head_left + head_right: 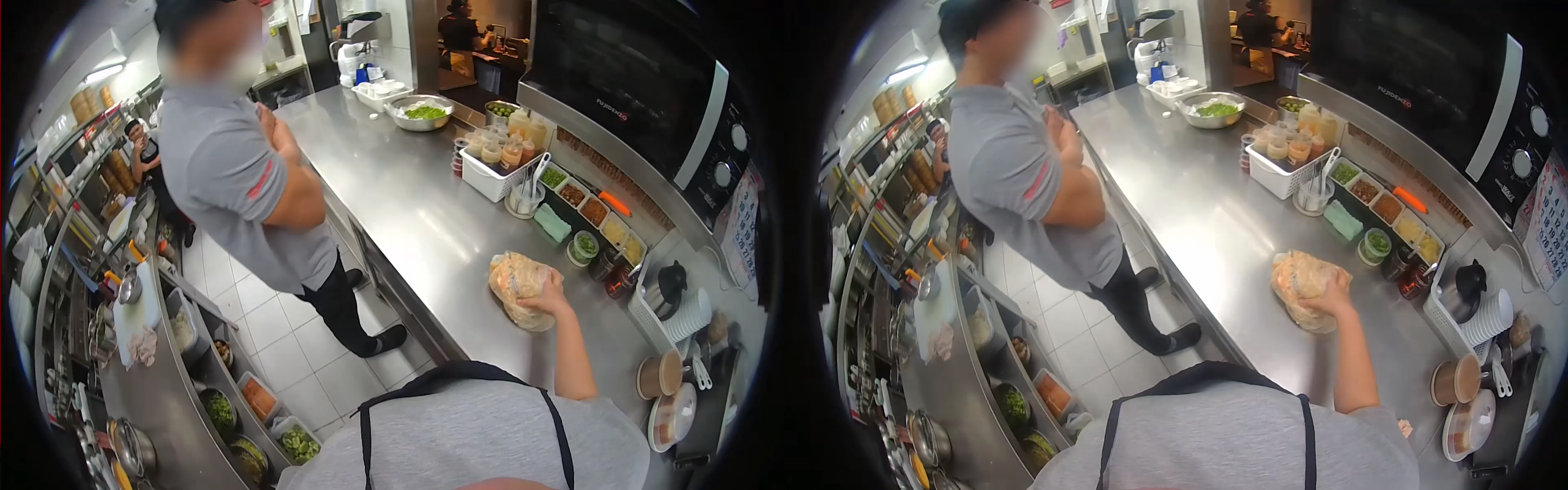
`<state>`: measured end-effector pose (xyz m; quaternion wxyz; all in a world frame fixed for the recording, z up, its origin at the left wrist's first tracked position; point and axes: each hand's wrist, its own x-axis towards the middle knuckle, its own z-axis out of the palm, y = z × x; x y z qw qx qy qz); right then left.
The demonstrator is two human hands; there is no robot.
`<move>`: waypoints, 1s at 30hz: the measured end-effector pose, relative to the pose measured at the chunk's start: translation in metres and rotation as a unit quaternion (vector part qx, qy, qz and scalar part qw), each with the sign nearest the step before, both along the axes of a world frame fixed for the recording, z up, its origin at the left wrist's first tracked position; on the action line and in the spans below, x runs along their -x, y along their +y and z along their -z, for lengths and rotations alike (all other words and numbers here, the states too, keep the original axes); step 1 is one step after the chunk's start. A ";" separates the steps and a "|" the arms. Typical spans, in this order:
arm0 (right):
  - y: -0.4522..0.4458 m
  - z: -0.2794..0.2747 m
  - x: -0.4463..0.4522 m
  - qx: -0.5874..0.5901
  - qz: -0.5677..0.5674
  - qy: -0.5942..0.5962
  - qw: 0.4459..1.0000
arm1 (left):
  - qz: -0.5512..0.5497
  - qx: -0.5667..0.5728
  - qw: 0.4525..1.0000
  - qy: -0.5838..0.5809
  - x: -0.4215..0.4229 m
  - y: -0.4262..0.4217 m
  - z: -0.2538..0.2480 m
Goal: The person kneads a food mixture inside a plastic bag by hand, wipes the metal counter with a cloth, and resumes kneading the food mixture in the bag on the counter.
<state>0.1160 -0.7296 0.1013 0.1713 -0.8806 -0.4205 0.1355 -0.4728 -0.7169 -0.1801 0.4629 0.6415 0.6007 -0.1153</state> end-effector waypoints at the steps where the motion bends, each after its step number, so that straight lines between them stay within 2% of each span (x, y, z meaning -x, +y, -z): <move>1: 0.006 0.003 -0.009 -0.005 0.006 0.005 1.000 | 0.013 -0.011 1.000 -0.010 -0.014 0.014 -0.006; 3: 0.016 0.010 -0.026 0.014 -0.068 -0.019 0.997 | 0.049 -0.046 0.997 -0.039 -0.048 0.049 -0.018; 5: 0.014 0.007 -0.005 -0.031 -0.026 -0.015 0.999 | 0.051 -0.071 0.991 -0.096 -0.102 0.094 -0.068; 6: 0.012 0.011 0.002 -0.087 0.010 -0.010 0.996 | 0.031 -0.060 0.987 -0.144 -0.140 0.119 -0.110; 7: 0.012 0.011 0.004 -0.141 0.035 -0.017 0.989 | -0.047 -0.043 0.926 -0.373 -0.165 0.132 -0.119; 8: 0.007 0.020 0.008 -0.190 0.043 -0.057 0.979 | -0.087 0.016 0.917 -0.390 -0.201 0.139 -0.179; 9: 0.001 0.027 0.011 -0.189 0.046 -0.056 0.979 | -0.026 -0.013 0.908 -0.419 -0.229 0.149 -0.209; 11: -0.005 0.039 0.017 -0.322 0.119 0.000 0.939 | 0.057 0.028 0.870 -0.488 -0.275 0.169 -0.238; 13: -0.005 0.042 0.023 -0.304 0.154 0.031 0.940 | 0.106 -0.004 0.888 -0.448 -0.318 0.174 -0.250; 15: -0.004 0.039 0.025 -0.286 0.182 0.064 0.939 | 0.206 -0.140 0.865 -0.435 -0.355 0.181 -0.240; 17: 0.002 0.036 0.016 -0.245 0.176 0.086 0.949 | 0.260 -0.186 0.866 -0.386 -0.387 0.191 -0.231; 20: 0.010 0.039 0.019 -0.250 0.189 0.083 0.946 | 0.278 -0.164 0.875 -0.361 -0.425 0.203 -0.237; 22: 0.019 0.036 0.015 -0.243 0.212 0.075 0.944 | 0.253 -0.092 0.882 -0.386 -0.450 0.215 -0.236; 23: 0.021 0.044 0.012 -0.250 0.190 0.042 0.949 | 0.263 -0.086 0.878 -0.390 -0.457 0.224 -0.238; 25: 0.016 0.053 0.015 -0.234 0.164 0.025 0.958 | 0.365 -0.116 0.846 -0.372 -0.467 0.244 -0.240; 26: 0.020 0.048 0.012 -0.218 0.163 0.041 0.961 | 0.405 -0.035 0.846 -0.344 -0.475 0.253 -0.252; 27: 0.023 0.049 0.009 -0.230 0.127 0.037 0.964 | 0.390 0.063 0.860 -0.324 -0.486 0.258 -0.258; 28: 0.025 0.049 0.008 -0.241 0.096 0.036 0.965 | 0.372 0.080 0.867 -0.322 -0.500 0.258 -0.258; 29: 0.026 0.033 0.012 -0.208 0.080 0.084 0.971 | 0.355 0.096 0.873 -0.320 -0.515 0.258 -0.257; 30: 0.028 0.063 0.001 -0.219 0.043 -0.005 0.975 | 0.348 0.072 0.874 -0.332 -0.521 0.249 -0.266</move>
